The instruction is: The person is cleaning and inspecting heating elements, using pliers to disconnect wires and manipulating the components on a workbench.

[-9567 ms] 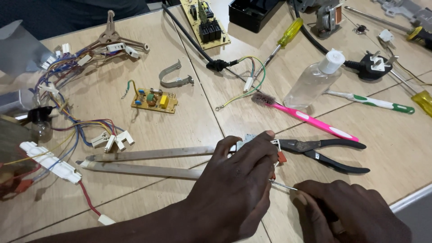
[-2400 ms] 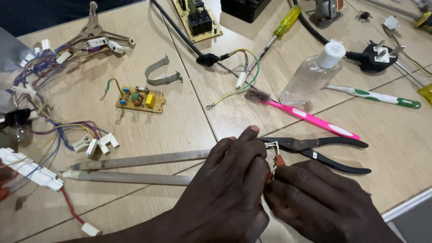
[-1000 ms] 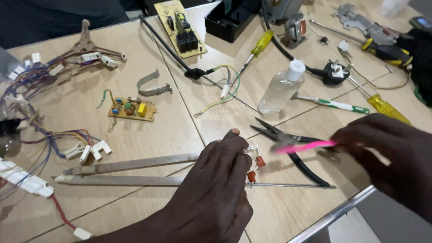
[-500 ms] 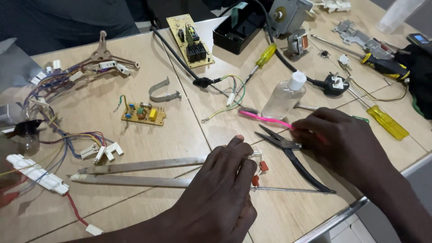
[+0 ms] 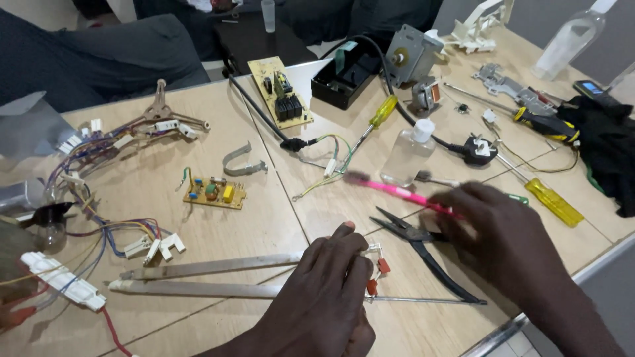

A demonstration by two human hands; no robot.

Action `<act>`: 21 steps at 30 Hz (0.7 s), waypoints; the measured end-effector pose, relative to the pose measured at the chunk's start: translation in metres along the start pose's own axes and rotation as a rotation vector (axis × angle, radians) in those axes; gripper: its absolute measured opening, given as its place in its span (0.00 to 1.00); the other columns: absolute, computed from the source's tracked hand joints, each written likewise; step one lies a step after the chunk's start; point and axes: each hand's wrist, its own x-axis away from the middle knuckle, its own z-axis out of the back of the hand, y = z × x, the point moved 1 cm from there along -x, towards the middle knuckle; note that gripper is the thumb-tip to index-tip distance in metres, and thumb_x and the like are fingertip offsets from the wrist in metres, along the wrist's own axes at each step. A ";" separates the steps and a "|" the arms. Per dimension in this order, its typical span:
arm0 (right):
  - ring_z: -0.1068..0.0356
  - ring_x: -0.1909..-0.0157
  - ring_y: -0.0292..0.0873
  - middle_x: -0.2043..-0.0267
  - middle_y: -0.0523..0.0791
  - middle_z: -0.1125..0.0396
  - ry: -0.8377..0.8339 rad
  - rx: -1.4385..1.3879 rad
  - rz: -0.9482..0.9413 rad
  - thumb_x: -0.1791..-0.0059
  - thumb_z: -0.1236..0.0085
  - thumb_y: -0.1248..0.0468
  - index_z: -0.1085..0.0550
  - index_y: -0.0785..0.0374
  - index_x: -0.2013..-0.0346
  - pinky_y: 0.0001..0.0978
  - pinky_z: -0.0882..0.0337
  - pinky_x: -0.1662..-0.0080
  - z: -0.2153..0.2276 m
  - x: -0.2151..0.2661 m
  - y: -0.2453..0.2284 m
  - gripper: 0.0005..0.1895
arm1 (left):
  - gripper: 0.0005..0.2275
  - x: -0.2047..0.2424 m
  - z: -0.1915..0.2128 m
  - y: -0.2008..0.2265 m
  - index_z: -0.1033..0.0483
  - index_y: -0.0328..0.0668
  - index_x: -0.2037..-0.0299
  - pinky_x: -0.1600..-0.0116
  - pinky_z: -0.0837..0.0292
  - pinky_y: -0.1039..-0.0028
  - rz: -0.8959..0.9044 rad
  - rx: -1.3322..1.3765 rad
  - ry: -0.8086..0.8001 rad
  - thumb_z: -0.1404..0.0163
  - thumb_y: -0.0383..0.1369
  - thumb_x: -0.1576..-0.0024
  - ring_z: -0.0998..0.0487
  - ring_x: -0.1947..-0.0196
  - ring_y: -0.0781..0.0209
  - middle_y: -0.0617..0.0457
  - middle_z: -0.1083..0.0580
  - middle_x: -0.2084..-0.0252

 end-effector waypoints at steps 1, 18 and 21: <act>0.24 0.63 0.46 0.53 0.38 0.25 -0.108 -0.003 -0.040 0.53 0.38 0.57 0.20 0.44 0.50 0.41 0.27 0.68 0.002 0.008 0.003 0.16 | 0.18 0.000 -0.001 -0.001 0.35 0.28 0.60 0.36 0.39 0.49 0.000 -0.005 -0.002 0.56 0.28 0.61 0.36 0.36 0.26 0.32 0.37 0.48; 0.33 0.67 0.39 0.62 0.35 0.30 -0.459 -0.142 -0.207 0.48 0.59 0.46 0.29 0.42 0.58 0.33 0.31 0.61 0.012 0.028 0.037 0.13 | 0.14 -0.001 0.004 0.002 0.38 0.32 0.67 0.30 0.40 0.48 -0.020 0.020 0.024 0.57 0.26 0.65 0.34 0.45 0.33 0.36 0.37 0.54; 0.37 0.67 0.37 0.70 0.37 0.29 -0.435 -0.392 -0.268 0.48 0.53 0.52 0.29 0.52 0.67 0.31 0.34 0.60 0.021 0.041 0.045 0.11 | 0.14 -0.001 0.004 0.000 0.37 0.31 0.65 0.31 0.40 0.47 -0.009 0.031 -0.014 0.58 0.28 0.62 0.35 0.44 0.32 0.35 0.37 0.53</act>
